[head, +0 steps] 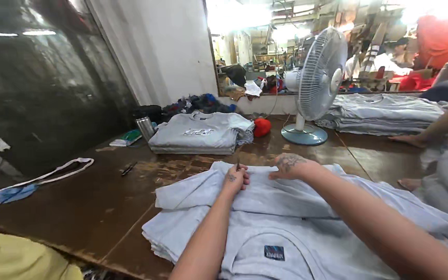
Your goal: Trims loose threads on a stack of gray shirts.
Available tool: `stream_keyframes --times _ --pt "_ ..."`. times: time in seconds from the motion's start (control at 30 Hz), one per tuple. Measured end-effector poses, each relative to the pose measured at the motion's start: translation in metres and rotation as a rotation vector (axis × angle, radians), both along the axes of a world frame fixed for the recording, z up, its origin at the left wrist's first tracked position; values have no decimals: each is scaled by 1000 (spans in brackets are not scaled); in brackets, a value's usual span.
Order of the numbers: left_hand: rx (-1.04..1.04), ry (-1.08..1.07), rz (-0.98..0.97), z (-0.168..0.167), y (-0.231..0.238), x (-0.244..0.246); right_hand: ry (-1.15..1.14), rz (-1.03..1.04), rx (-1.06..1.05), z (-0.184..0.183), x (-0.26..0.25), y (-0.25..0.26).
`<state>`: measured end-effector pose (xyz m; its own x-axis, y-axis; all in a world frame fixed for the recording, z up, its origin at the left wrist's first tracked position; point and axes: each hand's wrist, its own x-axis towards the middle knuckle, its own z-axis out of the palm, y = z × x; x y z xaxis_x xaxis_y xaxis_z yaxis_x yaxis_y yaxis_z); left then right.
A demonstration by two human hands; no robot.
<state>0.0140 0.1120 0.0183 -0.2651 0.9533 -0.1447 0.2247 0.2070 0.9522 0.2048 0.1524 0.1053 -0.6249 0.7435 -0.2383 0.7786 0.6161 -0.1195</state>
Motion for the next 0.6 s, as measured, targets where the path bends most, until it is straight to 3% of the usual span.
stream_keyframes --times 0.2,0.33,0.6 --pt "-51 -26 -61 -1 2 -8 214 24 -206 -52 -43 56" --pt "-47 -89 -73 1 4 -15 682 -98 -345 -101 -27 91" --pt "-89 -134 -74 4 14 -13 948 -280 -474 -116 -18 108"
